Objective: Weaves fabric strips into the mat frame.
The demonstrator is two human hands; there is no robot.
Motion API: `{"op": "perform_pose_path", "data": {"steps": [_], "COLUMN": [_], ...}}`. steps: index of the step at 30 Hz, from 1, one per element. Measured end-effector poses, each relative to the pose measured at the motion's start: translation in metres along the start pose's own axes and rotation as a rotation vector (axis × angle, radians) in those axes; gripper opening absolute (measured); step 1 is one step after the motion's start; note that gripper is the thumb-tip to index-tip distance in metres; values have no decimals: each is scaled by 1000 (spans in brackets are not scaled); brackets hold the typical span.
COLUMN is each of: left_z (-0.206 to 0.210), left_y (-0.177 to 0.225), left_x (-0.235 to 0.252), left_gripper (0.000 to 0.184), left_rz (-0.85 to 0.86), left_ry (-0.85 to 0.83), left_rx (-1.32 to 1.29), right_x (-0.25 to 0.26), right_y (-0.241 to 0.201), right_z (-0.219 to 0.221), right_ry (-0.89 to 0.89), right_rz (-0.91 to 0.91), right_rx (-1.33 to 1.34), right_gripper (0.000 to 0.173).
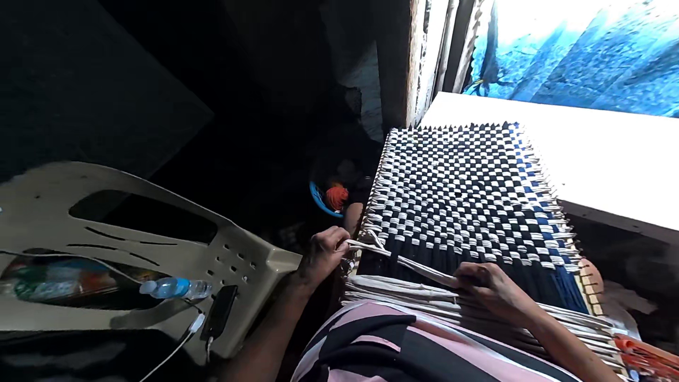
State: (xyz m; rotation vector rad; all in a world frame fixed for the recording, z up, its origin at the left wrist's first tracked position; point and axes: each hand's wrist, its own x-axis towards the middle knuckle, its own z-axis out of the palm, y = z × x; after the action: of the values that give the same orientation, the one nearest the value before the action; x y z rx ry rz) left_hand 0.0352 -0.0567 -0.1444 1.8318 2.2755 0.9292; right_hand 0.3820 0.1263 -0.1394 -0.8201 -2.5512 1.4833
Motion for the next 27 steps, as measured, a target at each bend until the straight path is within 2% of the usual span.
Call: {"op": "perform_pose_path", "data": {"steps": [3, 5, 7, 11, 16, 18, 19, 21, 23, 25, 27], "left_z": [2, 2, 1, 8, 20, 30, 34, 40, 45, 53, 61], "left_y": [12, 18, 20, 14, 23, 28, 30, 34, 37, 36, 41], "left_x": [8, 14, 19, 20, 17, 19, 21, 26, 32, 40, 45], "left_gripper": [16, 15, 15, 16, 19, 21, 20, 17, 18, 18, 20], "left_rz": [-12, -4, 6, 16, 72, 125, 156, 193, 218, 230, 222], "left_ry": [95, 87, 43, -71, -260, -305, -311, -326, -347, -360, -374], "left_rx": [-142, -257, -275, -154, -120, -94, -89, -101, -107, -75, 32], "right_x": [-3, -8, -18, -53, -83, -82, -79, -73, -67, -61, -56], "right_y": [0, 5, 10, 21, 33, 36, 35, 32, 24, 15, 11], "right_z": [-3, -15, -40, -96, -124, -126, -127, -128, -128, -132, -142], "right_ry": [123, 259, 402, 696, 858, 894, 899, 871, 797, 662, 558], "right_rz": [18, 38, 38, 46, 163, 157, 144, 97, -9, -162, -219], "right_rx": [68, 129, 125, 32, 33, 177, 348, 728, 927, 968, 787], "right_gripper": [16, 17, 18, 21, 19, 15, 15, 27, 34, 28, 29]}}
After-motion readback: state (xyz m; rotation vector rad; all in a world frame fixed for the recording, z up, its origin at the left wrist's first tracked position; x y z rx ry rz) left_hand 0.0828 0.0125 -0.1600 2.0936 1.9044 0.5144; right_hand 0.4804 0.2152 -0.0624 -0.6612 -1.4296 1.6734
